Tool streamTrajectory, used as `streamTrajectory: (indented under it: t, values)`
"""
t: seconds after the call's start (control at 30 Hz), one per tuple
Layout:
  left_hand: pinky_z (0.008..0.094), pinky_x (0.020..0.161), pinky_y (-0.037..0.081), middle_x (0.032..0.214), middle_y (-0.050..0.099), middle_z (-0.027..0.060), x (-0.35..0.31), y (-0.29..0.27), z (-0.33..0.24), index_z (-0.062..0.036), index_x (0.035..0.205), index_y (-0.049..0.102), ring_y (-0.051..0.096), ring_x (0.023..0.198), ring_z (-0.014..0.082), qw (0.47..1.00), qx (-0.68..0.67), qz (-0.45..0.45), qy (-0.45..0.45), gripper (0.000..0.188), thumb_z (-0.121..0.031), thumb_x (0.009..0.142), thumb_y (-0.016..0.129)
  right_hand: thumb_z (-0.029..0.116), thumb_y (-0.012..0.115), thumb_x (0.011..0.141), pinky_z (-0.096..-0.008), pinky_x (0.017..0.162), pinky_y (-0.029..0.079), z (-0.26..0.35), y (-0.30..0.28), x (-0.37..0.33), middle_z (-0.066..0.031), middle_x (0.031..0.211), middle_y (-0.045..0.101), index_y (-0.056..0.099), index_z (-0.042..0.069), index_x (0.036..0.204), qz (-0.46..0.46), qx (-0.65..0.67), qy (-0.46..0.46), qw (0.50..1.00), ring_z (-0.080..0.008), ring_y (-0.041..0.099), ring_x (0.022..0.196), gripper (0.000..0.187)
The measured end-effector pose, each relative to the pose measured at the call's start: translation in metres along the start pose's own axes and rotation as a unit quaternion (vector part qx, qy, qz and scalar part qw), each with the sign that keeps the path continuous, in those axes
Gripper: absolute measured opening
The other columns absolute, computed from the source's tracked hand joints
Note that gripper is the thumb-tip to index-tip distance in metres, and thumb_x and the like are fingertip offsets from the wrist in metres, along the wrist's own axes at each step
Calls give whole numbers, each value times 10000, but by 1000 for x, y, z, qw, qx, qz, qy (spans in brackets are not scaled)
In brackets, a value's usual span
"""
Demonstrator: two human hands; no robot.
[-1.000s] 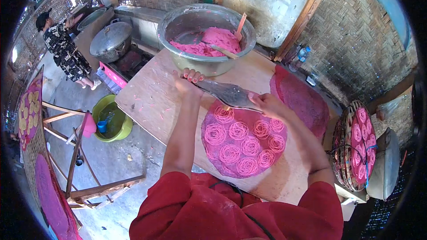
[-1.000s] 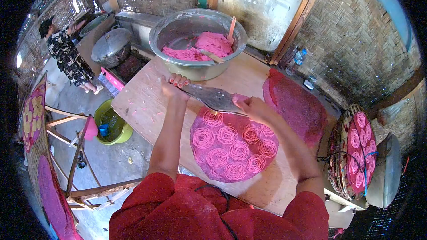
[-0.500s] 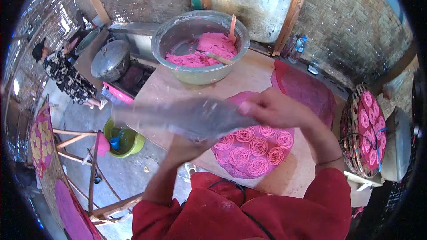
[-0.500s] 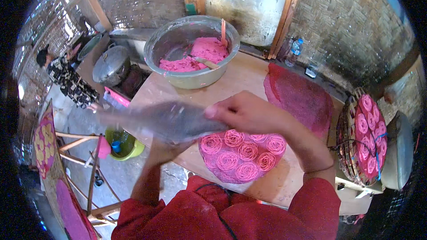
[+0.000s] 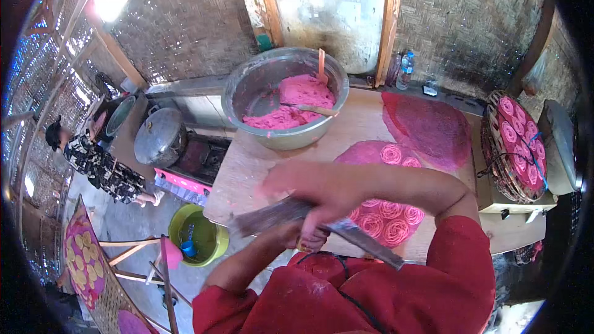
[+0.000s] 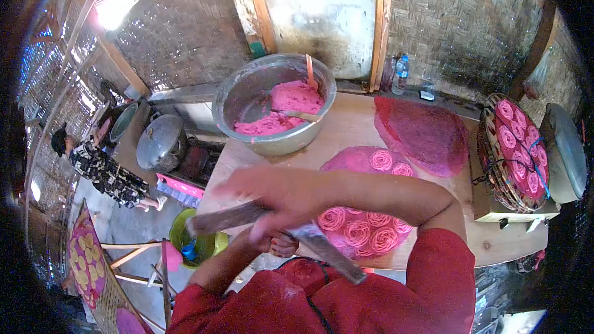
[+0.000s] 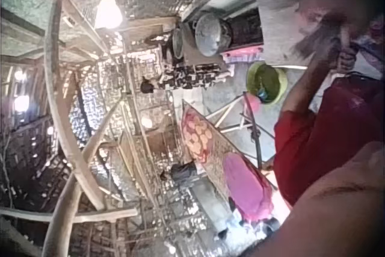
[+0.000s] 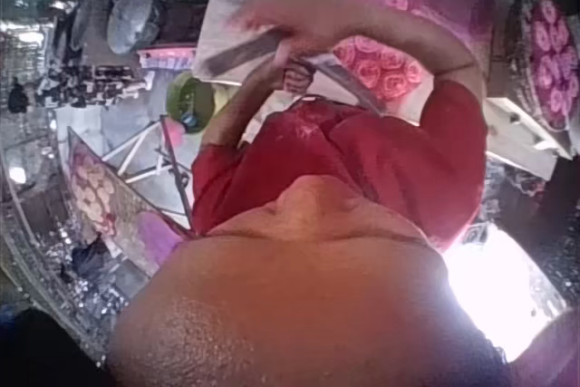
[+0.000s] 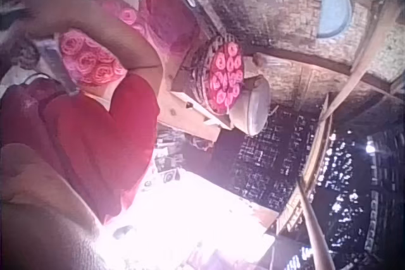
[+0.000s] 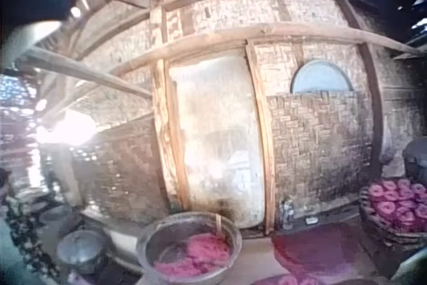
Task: The person uses a specialized piping tool to create floral patterns from pink dough on a circular mat and then transfers the mats to a woven tray.
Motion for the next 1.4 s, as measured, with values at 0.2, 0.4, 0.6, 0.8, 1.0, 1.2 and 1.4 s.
streamTrajectory:
  t: [0.2,0.4,0.6,0.8,1.0,1.2,1.4]
  values:
    - [279,487,397,646,497,-4,-60,52,-69,-86,874,606,472,506,127,801,566,-195,20,140,-223,853,614,177,575,819,-429,574,473,15,16,85,-143,929,551,383,121,1314,92,-104,33,990,-331,587,702,534]
    - [346,678,497,834,604,33,-116,35,-93,-91,1057,592,597,741,169,419,826,-292,239,277,-218,824,669,27,527,795,-470,566,453,-47,4,109,-167,686,565,403,116,1160,-145,-175,303,925,-376,601,655,395]
    - [335,913,440,1112,564,88,-224,-75,-130,-54,1223,491,559,1004,233,337,697,-525,354,566,-228,750,749,-55,399,821,-291,393,346,-5,-98,98,-5,641,380,356,150,1171,-531,-130,256,797,-98,415,504,408]
    - [376,823,502,1152,572,118,-218,15,-156,7,1230,496,588,997,240,457,343,-250,781,419,-122,849,614,204,396,982,-381,638,514,-110,-66,133,-96,629,554,362,74,982,-691,123,110,704,-222,579,608,134]
    - [390,828,455,1030,572,146,-295,94,-168,25,1106,523,566,899,247,227,407,-137,874,311,-95,822,558,479,469,910,-460,753,489,-221,-47,44,-173,1045,626,591,83,1087,-130,-394,462,783,-294,638,903,450]
    - [298,698,493,973,588,75,-286,33,-163,9,1075,554,583,795,153,341,282,-464,767,351,20,756,700,210,544,818,-453,597,529,-243,-45,-28,-126,793,688,701,106,908,31,-593,541,596,-284,683,752,209]
    - [304,772,474,1028,581,90,-258,-23,-183,5,1115,519,577,885,177,267,453,-501,687,399,13,760,702,176,523,823,-409,601,535,-240,-96,53,-130,820,691,711,115,825,234,-597,487,593,-265,685,783,198]
Point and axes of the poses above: each hand's wrist, its own x-axis towards the middle knuckle, its own y-axis out of the palm, z = x × y, the point moved 1 cm from there along x, towards the middle knuckle
